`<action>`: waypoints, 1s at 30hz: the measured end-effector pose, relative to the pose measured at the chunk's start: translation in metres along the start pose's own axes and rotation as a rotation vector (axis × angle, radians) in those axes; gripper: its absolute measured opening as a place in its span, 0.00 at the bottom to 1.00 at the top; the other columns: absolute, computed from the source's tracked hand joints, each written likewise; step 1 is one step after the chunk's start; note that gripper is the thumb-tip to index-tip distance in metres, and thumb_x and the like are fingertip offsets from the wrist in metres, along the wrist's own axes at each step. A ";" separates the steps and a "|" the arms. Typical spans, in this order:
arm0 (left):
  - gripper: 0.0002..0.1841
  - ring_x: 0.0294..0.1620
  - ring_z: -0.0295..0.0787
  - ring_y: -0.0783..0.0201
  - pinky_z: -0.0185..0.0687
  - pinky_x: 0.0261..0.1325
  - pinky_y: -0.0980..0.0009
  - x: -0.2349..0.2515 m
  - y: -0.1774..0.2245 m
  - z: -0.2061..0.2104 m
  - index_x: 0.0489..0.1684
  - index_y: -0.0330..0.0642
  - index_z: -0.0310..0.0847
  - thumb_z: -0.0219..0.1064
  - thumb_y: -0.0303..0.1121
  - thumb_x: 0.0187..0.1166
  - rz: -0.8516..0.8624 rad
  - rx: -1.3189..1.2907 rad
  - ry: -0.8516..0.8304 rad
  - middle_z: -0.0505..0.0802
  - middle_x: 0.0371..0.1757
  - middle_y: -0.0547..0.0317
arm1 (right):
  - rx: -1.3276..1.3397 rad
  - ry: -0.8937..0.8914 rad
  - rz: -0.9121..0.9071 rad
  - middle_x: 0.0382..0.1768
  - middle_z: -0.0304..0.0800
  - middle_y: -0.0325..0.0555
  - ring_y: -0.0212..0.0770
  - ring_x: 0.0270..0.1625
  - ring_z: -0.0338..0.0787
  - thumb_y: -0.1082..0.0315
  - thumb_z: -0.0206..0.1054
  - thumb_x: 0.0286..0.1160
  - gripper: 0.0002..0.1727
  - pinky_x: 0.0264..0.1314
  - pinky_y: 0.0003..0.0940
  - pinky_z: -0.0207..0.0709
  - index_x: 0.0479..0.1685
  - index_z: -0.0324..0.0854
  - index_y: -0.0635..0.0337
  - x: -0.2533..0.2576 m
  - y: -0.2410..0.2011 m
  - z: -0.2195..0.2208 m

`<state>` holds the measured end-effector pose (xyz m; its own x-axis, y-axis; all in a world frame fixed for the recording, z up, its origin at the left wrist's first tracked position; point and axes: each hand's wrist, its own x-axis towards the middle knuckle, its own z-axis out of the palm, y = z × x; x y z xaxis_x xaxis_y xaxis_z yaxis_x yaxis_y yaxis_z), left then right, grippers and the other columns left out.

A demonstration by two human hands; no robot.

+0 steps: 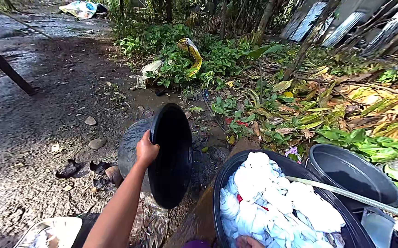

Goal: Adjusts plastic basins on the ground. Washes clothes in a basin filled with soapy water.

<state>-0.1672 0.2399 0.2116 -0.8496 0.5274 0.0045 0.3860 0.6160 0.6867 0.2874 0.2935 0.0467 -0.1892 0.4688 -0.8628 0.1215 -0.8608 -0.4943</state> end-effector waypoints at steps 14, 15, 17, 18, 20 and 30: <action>0.30 0.57 0.92 0.33 0.79 0.64 0.34 -0.057 0.032 0.043 0.85 0.42 0.71 0.62 0.48 0.87 0.476 0.165 -0.249 0.94 0.56 0.34 | 0.162 0.019 0.024 0.45 0.84 0.56 0.43 0.43 0.87 0.66 0.46 0.91 0.17 0.49 0.39 0.83 0.59 0.72 0.72 -0.006 -0.002 0.019; 0.30 0.56 0.92 0.32 0.79 0.63 0.33 -0.055 0.032 0.043 0.84 0.42 0.71 0.59 0.50 0.89 0.488 0.164 -0.229 0.94 0.55 0.33 | 0.269 0.013 0.005 0.46 0.82 0.55 0.43 0.42 0.87 0.64 0.44 0.92 0.18 0.47 0.39 0.83 0.63 0.69 0.71 -0.013 -0.008 0.030; 0.29 0.53 0.92 0.30 0.80 0.59 0.31 -0.050 0.031 0.045 0.83 0.41 0.74 0.52 0.50 0.92 0.513 0.179 -0.164 0.94 0.51 0.31 | 0.406 -0.034 -0.121 0.38 0.83 0.49 0.39 0.34 0.88 0.64 0.45 0.91 0.14 0.41 0.34 0.85 0.56 0.70 0.66 -0.037 -0.030 0.073; 0.28 0.53 0.92 0.29 0.80 0.59 0.31 -0.048 0.031 0.047 0.82 0.40 0.74 0.49 0.49 0.93 0.516 0.179 -0.142 0.94 0.50 0.31 | 0.419 -0.110 -0.194 0.41 0.84 0.51 0.39 0.36 0.89 0.67 0.46 0.91 0.15 0.43 0.34 0.86 0.59 0.70 0.70 -0.055 -0.045 0.102; 0.28 0.54 0.92 0.28 0.78 0.60 0.30 -0.047 0.031 0.050 0.80 0.38 0.75 0.45 0.47 0.94 0.508 0.174 -0.115 0.94 0.50 0.29 | 0.321 -0.313 -0.272 0.54 0.86 0.59 0.43 0.49 0.91 0.71 0.49 0.92 0.17 0.56 0.34 0.86 0.68 0.71 0.75 -0.087 -0.076 0.157; 0.29 0.56 0.92 0.28 0.79 0.61 0.31 -0.049 0.022 0.041 0.81 0.36 0.75 0.40 0.45 0.95 0.471 0.230 -0.041 0.94 0.51 0.29 | 0.129 -0.189 -0.278 0.34 0.83 0.47 0.38 0.27 0.83 0.74 0.47 0.90 0.14 0.31 0.32 0.80 0.59 0.77 0.71 -0.057 -0.084 0.151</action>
<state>-0.1022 0.2511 0.1963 -0.5519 0.7977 0.2429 0.7956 0.4165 0.4399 0.1413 0.3093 0.1532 -0.3756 0.6543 -0.6564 -0.0821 -0.7290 -0.6796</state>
